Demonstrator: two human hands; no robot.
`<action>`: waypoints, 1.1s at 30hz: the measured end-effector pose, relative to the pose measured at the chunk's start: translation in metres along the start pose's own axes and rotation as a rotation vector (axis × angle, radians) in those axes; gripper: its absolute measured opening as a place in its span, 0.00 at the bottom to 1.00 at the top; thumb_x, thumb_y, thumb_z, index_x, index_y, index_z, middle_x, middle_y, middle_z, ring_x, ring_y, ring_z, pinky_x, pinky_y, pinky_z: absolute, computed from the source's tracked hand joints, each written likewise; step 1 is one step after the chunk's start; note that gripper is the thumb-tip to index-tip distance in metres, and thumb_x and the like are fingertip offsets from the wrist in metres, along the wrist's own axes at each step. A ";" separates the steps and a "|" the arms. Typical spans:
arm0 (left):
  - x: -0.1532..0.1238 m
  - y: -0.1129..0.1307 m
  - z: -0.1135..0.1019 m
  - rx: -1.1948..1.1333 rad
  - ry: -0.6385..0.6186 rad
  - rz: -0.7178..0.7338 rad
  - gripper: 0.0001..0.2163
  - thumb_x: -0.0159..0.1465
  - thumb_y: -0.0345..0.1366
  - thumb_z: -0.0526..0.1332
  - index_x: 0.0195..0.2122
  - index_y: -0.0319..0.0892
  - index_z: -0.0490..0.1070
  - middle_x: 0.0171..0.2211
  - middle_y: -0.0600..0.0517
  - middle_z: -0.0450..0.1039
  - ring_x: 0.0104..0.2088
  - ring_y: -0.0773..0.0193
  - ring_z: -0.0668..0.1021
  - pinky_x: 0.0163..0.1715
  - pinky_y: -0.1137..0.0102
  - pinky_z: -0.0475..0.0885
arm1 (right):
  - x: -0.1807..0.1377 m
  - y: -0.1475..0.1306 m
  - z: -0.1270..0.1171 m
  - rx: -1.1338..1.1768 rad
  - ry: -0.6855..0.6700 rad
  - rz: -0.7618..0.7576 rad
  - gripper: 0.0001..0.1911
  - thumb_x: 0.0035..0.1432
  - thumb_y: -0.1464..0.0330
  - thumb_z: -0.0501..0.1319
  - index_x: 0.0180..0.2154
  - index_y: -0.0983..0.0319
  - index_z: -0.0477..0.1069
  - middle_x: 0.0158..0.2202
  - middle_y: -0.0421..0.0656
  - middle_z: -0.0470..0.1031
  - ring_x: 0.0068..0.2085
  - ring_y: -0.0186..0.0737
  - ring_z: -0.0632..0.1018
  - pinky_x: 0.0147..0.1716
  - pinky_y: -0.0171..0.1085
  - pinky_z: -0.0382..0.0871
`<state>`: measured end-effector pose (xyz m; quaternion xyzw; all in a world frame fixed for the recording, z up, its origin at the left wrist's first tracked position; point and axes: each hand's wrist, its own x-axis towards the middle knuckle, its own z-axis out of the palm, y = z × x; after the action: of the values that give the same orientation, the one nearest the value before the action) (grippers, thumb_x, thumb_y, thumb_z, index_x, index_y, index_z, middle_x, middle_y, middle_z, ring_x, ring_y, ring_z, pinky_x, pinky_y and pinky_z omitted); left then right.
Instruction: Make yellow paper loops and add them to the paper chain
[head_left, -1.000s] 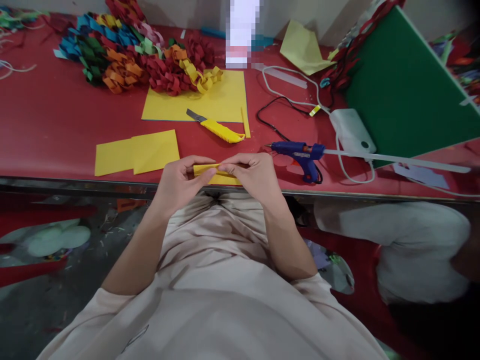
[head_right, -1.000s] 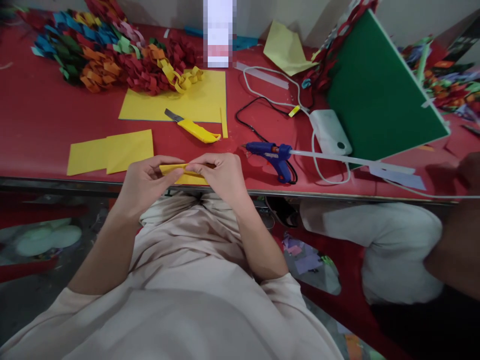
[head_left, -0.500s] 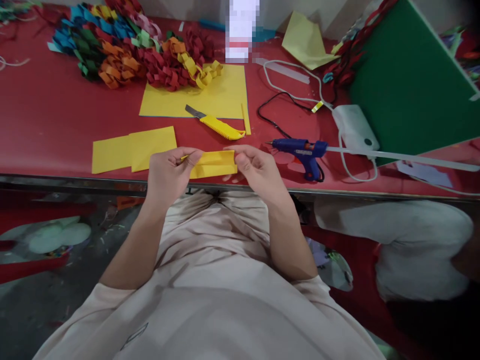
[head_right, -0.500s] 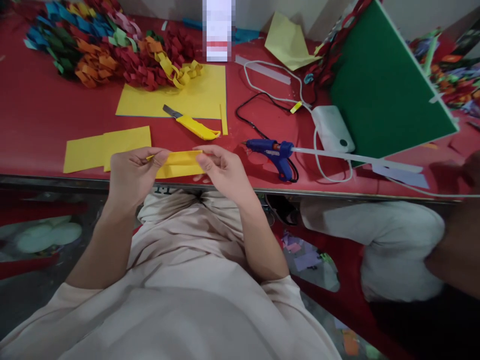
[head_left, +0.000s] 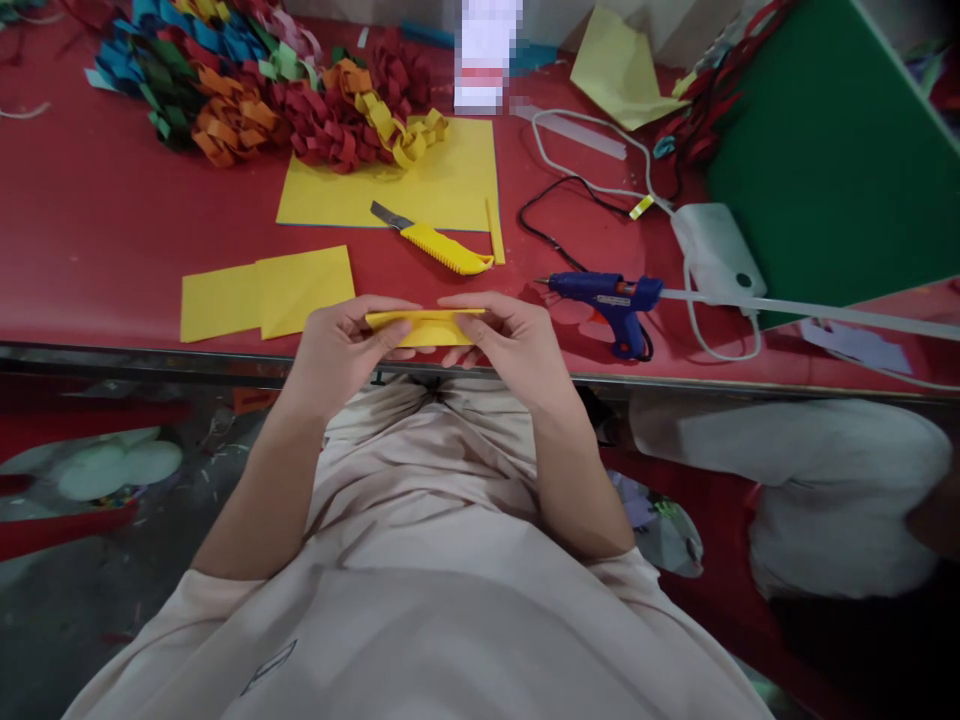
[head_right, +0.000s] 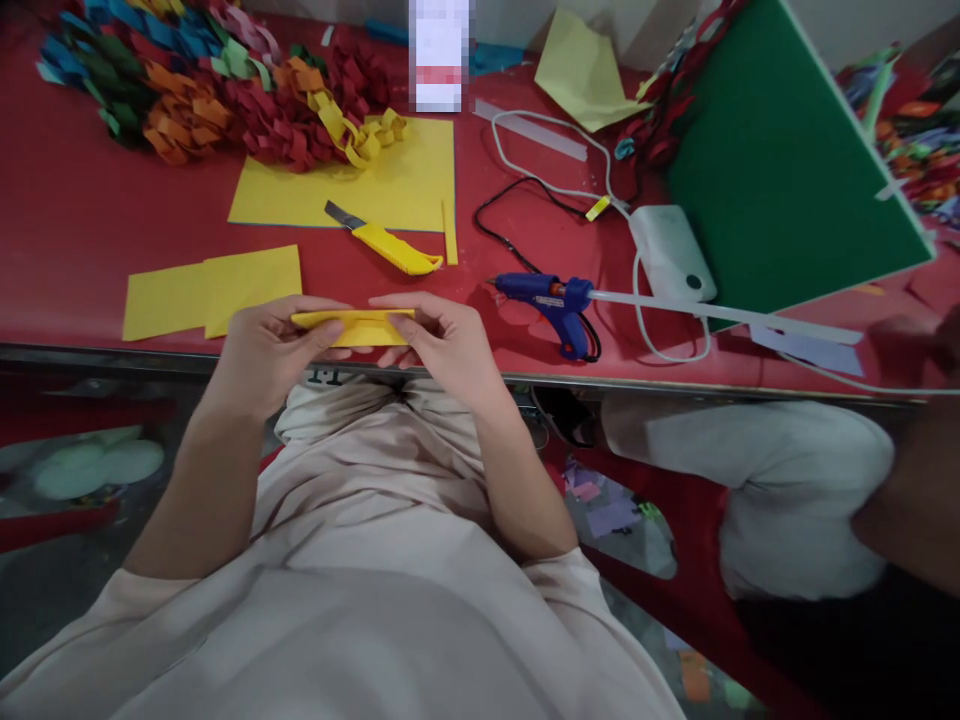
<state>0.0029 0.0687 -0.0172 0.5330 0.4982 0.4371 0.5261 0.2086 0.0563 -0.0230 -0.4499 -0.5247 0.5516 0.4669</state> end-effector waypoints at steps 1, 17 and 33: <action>0.000 0.001 -0.003 -0.003 -0.031 0.007 0.14 0.56 0.43 0.75 0.41 0.42 0.83 0.39 0.48 0.83 0.38 0.57 0.85 0.41 0.67 0.84 | -0.001 -0.001 -0.002 -0.005 -0.006 -0.013 0.13 0.63 0.60 0.64 0.47 0.57 0.79 0.33 0.39 0.83 0.29 0.36 0.83 0.28 0.33 0.77; 0.000 0.001 0.006 -0.001 0.036 -0.010 0.20 0.58 0.50 0.73 0.44 0.42 0.80 0.33 0.48 0.81 0.32 0.52 0.86 0.31 0.64 0.84 | -0.002 -0.001 0.006 -0.012 0.052 0.013 0.22 0.57 0.49 0.69 0.41 0.59 0.76 0.33 0.40 0.82 0.27 0.36 0.82 0.22 0.32 0.72; -0.002 0.000 0.001 0.061 -0.059 -0.060 0.25 0.61 0.55 0.69 0.50 0.41 0.75 0.29 0.47 0.81 0.29 0.54 0.85 0.27 0.68 0.81 | 0.001 0.004 0.011 0.070 -0.008 0.017 0.20 0.58 0.61 0.71 0.50 0.59 0.72 0.26 0.36 0.79 0.23 0.35 0.81 0.20 0.30 0.72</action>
<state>0.0037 0.0668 -0.0175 0.5462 0.5111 0.3898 0.5371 0.1978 0.0556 -0.0264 -0.4355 -0.5032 0.5753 0.4756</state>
